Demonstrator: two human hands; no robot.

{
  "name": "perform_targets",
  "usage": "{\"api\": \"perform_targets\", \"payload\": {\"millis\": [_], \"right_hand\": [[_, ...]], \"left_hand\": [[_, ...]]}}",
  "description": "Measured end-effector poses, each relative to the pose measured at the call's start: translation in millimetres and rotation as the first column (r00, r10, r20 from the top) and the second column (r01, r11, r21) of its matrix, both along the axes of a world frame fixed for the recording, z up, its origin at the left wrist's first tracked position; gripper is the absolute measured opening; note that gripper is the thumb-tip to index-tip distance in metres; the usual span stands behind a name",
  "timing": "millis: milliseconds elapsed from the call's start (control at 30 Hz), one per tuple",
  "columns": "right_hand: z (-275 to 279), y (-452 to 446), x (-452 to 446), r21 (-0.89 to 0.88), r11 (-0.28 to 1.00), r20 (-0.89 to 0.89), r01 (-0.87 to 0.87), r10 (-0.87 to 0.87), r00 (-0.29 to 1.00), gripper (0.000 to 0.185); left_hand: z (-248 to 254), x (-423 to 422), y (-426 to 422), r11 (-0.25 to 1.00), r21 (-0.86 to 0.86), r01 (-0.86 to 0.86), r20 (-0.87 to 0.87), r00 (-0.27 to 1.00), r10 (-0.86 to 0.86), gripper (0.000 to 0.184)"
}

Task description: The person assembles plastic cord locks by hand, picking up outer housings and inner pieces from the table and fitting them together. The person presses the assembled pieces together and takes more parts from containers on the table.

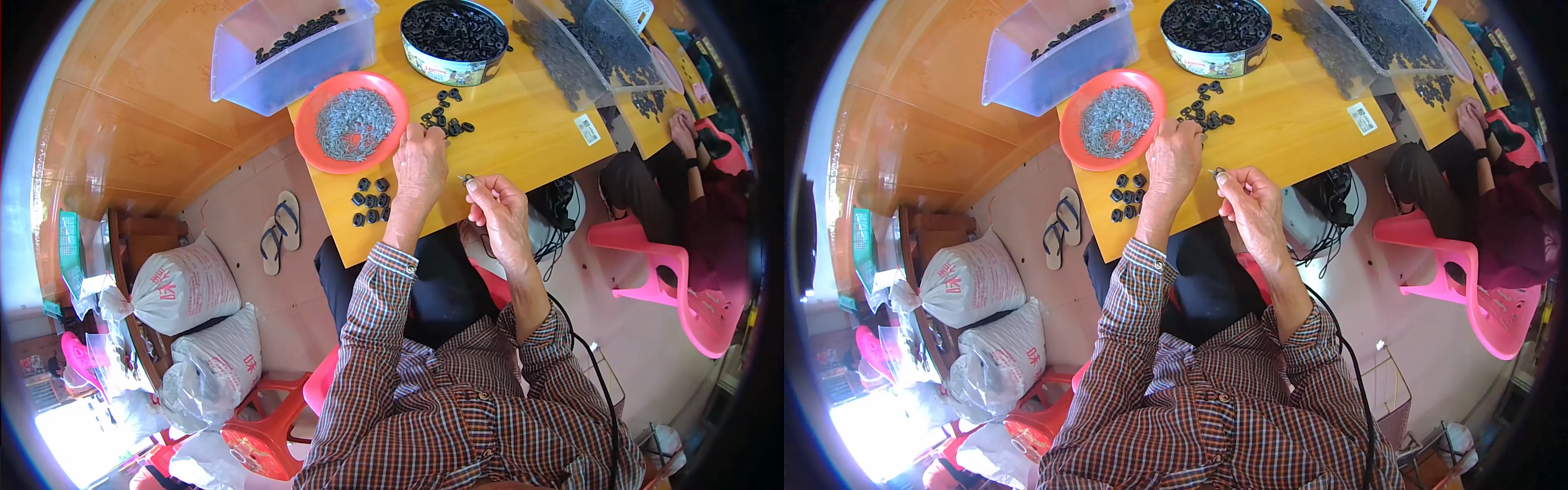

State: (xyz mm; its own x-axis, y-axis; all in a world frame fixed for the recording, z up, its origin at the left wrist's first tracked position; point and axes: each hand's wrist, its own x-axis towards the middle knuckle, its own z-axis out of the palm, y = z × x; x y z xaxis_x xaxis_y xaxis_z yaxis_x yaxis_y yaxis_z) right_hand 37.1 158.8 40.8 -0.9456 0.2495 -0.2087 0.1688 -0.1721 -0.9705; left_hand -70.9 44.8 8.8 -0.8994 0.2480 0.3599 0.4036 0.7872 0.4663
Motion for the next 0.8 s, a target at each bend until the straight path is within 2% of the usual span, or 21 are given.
{"api": "perform_targets", "payload": {"millis": [67,100,133,167,200,233,267,300,367,467,800], "right_hand": [[0,0,0,-0.004,1.0,-0.006,-0.004,0.004,1.0,0.018],[0,0,0,-0.003,1.0,-0.006,-0.007,0.007,1.0,0.018],[1,-1,1,-0.017,1.0,-0.008,0.008,-0.008,1.0,0.018],[2,-1,1,-0.031,0.999,-0.009,0.022,-0.022,1.0,0.018],[2,-1,0,-0.03,0.999,-0.007,0.016,-0.016,1.0,0.018],[2,-1,0,-0.066,0.998,-0.013,0.02,-0.021,1.0,0.017],[1,-1,1,-0.102,0.994,-0.017,0.022,-0.024,1.0,0.017],[2,-1,0,-0.1,0.995,-0.012,0.011,-0.012,1.0,0.017],[3,-1,1,-0.209,0.978,-0.048,-0.027,0.017,0.999,0.016],[2,-4,1,-0.203,0.979,-0.053,-0.03,0.02,0.998,0.015],[-1,-10,2,-0.153,0.984,-0.044,-0.089,0.083,0.996,0.015]], "left_hand": [[0,3,-3,0.982,0.183,0.054,-0.121,0.992,-0.032,0.012],[1,5,-4,0.982,0.184,0.051,-0.12,0.992,-0.029,0.012],[2,7,-6,0.902,0.431,0.027,0.055,0.997,-0.056,0.011],[5,11,-8,0.765,0.642,-0.045,0.216,0.968,-0.124,0.012],[12,17,-11,0.764,0.643,-0.051,0.218,0.969,-0.118,0.012],[18,25,-15,0.563,0.815,-0.141,0.325,0.914,-0.242,0.014],[21,32,-20,0.327,0.908,-0.263,0.382,0.84,-0.385,0.016],[18,36,-26,0.322,0.907,-0.272,0.386,0.843,-0.375,0.016],[10,47,-35,0.144,0.952,-0.269,0.304,0.805,-0.51,0.02],[6,59,-42,0.064,0.95,-0.304,0.29,0.794,-0.533,0.022],[-9,78,-50,0.007,0.953,-0.303,0.249,0.768,-0.59,0.027]]}}
